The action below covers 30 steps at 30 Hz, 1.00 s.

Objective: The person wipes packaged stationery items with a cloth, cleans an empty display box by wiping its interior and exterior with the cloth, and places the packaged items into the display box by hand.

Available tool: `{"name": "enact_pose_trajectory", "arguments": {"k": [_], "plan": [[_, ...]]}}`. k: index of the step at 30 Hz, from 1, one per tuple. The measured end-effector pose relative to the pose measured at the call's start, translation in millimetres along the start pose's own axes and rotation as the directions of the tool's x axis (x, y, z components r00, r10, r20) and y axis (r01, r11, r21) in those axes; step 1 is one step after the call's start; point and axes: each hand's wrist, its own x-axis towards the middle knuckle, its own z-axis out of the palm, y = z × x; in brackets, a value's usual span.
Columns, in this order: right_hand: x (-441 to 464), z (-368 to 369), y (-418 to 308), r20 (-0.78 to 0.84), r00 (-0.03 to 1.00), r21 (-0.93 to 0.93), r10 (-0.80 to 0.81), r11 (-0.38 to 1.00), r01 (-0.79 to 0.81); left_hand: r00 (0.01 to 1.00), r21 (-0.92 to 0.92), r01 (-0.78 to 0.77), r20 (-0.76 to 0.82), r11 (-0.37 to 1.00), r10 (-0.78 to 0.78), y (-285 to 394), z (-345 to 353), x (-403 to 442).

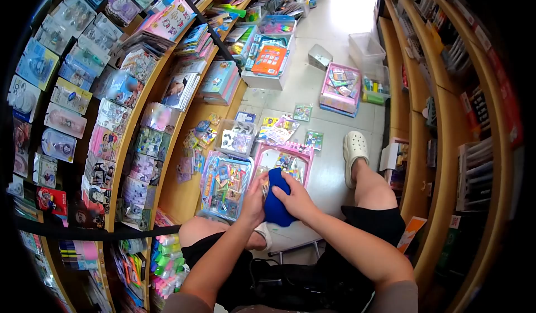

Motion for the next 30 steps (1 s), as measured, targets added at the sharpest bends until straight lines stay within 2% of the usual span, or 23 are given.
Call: {"name": "enact_pose_trajectory", "arguments": {"k": [2,3,4,5,8,10,11,13,14,16,20,21,23,24,26,28,30], "plan": [[-7,1,1,-0.069,0.993,-0.308,-0.092,0.949,0.066,0.954,-0.346,0.257,0.242,0.902,-0.179,13,13,-5],[-8,1,0,-0.091,0.985,-0.456,-0.145,0.886,0.089,0.961,-0.306,0.195,0.248,0.932,-0.120,9,13,-2],[-7,3,-2,-0.102,0.985,-0.470,-0.140,0.879,0.077,0.965,-0.265,0.131,0.257,0.955,-0.061,3,10,2],[-3,4,0,-0.119,0.983,-0.465,-0.140,0.883,0.070,0.964,-0.227,0.064,0.267,0.972,-0.001,-1,8,6],[17,12,15,-0.163,0.979,-0.464,-0.122,0.885,0.033,0.991,-0.072,0.073,0.119,0.995,-0.064,8,1,1],[41,12,31,-0.139,0.989,-0.357,-0.047,0.934,-0.006,0.977,-0.137,0.041,0.211,0.990,-0.012,13,-15,6],[49,11,37,-0.103,0.994,-0.278,0.039,0.958,-0.067,0.966,-0.170,0.029,0.256,0.985,0.016,16,-24,8],[64,12,30,-0.029,0.977,-0.133,0.210,0.968,-0.212,0.961,-0.292,0.072,0.277,0.954,0.012,27,-40,8],[66,8,20,0.067,0.939,-0.069,0.336,0.941,-0.332,0.955,-0.330,0.097,0.297,0.939,0.005,31,-49,7],[69,10,21,0.172,0.889,-0.124,0.425,0.904,-0.409,0.945,-0.365,0.122,0.327,0.923,0.005,38,-59,7],[73,11,38,0.312,0.850,-0.218,0.425,0.903,-0.371,0.951,-0.386,0.160,0.306,0.909,-0.038,32,-76,11],[75,10,42,0.292,0.859,-0.352,0.420,0.882,-0.312,0.951,-0.415,0.169,0.305,0.894,-0.039,32,-78,13],[77,8,49,0.262,0.879,-0.597,0.399,0.783,-0.177,0.953,-0.469,0.181,0.302,0.864,-0.035,34,-81,14],[76,8,46,0.269,0.865,-0.680,0.424,0.720,-0.142,0.960,-0.427,0.145,0.279,0.893,-0.023,35,-84,15],[72,8,38,0.277,0.836,-0.818,0.474,0.572,-0.053,0.974,-0.489,0.141,0.226,0.861,-0.031,37,-90,17],[66,7,34,0.309,0.823,-0.856,0.477,0.517,0.022,0.989,-0.560,0.131,0.134,0.818,-0.067,32,-103,21],[63,6,39,0.322,0.803,-0.883,0.501,0.465,0.063,0.996,-0.534,0.079,0.009,0.842,-0.088,37,-116,24]]}}
